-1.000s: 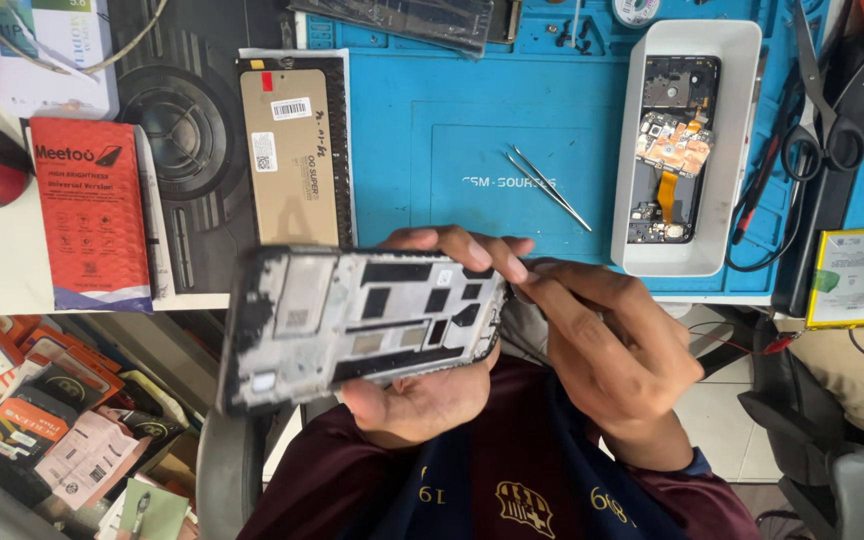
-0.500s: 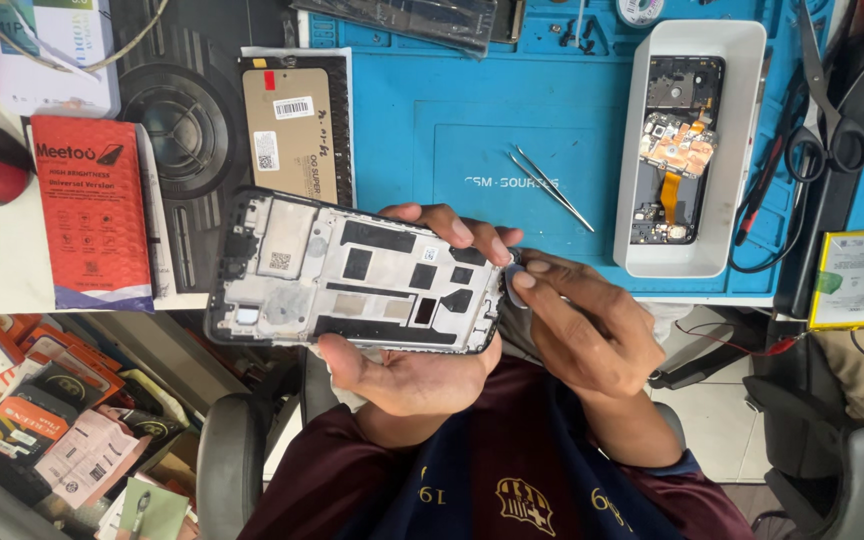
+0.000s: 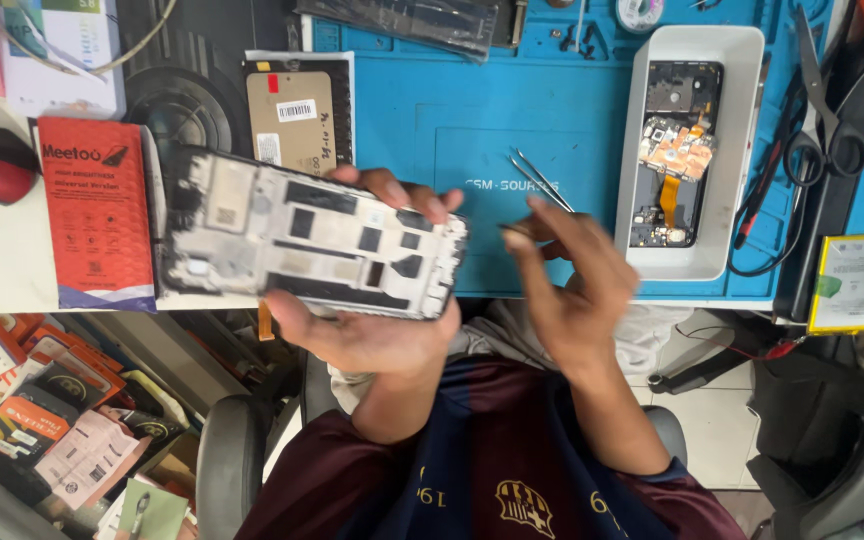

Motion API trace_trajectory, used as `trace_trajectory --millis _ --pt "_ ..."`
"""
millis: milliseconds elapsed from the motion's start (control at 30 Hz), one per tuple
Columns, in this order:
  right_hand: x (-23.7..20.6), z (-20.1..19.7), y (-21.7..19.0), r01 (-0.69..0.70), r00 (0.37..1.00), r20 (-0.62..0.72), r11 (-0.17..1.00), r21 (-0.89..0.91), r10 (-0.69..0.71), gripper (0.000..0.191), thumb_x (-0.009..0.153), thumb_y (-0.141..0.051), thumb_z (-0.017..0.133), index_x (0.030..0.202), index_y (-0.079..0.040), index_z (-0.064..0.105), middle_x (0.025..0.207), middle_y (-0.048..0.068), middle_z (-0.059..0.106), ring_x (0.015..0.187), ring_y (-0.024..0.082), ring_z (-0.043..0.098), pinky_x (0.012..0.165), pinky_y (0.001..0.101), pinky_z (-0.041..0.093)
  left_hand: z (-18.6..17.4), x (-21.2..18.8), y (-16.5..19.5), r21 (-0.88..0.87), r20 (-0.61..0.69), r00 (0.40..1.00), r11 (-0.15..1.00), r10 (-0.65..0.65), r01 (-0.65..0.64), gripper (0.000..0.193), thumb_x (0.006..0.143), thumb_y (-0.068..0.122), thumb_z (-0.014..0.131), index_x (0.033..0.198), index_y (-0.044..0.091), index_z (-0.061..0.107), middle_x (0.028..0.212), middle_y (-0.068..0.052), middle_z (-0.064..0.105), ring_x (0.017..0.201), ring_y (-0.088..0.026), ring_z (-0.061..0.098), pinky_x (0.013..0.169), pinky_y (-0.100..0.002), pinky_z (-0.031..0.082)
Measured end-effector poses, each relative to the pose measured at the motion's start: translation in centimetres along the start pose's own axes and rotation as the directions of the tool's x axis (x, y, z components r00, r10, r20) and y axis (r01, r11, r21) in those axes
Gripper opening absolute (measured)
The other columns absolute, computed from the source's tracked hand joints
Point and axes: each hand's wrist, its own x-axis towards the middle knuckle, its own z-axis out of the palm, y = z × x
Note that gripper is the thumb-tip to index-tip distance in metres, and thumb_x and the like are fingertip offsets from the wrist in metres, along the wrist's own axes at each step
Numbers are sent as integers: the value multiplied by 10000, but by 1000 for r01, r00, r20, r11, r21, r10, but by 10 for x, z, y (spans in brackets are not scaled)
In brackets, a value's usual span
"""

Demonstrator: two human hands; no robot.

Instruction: The person disassembles a smartphone, lifting out the motherboard and separating the mid-frame from the housing. They use tweezers to work on the frame, wipe components with a tissue, then align the motherboard into a new white housing and press it into place.

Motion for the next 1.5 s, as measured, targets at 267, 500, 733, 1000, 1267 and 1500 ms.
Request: trace_trajectory --millis 267,500,733,1000,1267,1500 --pt "5 15 3 -56 979 162 927 -372 124 362 848 -122 863 1174 -48 724 1036 127 646 869 276 632 725 410 512 -21 15 3 -21 91 993 996 -80 83 967 978 805 370 1426 -45 473 1141 -189 591 974 -322 618 968 -525 501" --pt "27 3 21 70 985 170 838 -542 28 242 942 -55 756 1176 -14 712 1075 137 625 987 347 577 829 464 473 -11 19 5 -146 170 965 964 -199 224 1022 951 854 297 1433 -33 463 1128 -183 601 993 -322 631 967 -539 510" --pt "37 1 34 80 978 206 868 -491 26 121 999 48 656 1115 18 664 1058 170 599 982 375 550 847 495 452 2 14 11 -205 98 960 939 -261 277 1008 991 852 268 1418 -40 462 1094 -175 582 982 -311 621 982 -529 507" --pt "29 -40 -16 -79 982 176 993 84 63 58 1071 43 551 1113 30 589 1065 116 575 846 142 590 741 257 491 7 14 9 -187 93 956 939 -277 290 1011 999 846 259 1433 -44 465 1141 -197 597 1014 -332 634 976 -540 521" --pt "34 -71 -19 -381 823 529 891 247 206 127 1001 37 644 1121 47 603 1040 84 627 802 66 545 656 207 445 6 12 5 -160 115 946 934 -303 318 1025 985 851 287 1432 -52 469 1151 -200 607 1010 -317 608 945 -484 516" --pt "38 -73 -10 -539 721 645 790 292 254 135 972 51 666 1095 45 613 979 46 609 772 54 573 618 208 465 6 18 1 -119 155 949 949 -273 292 995 990 815 316 1417 -70 473 1152 -206 614 1015 -301 596 877 -478 517"
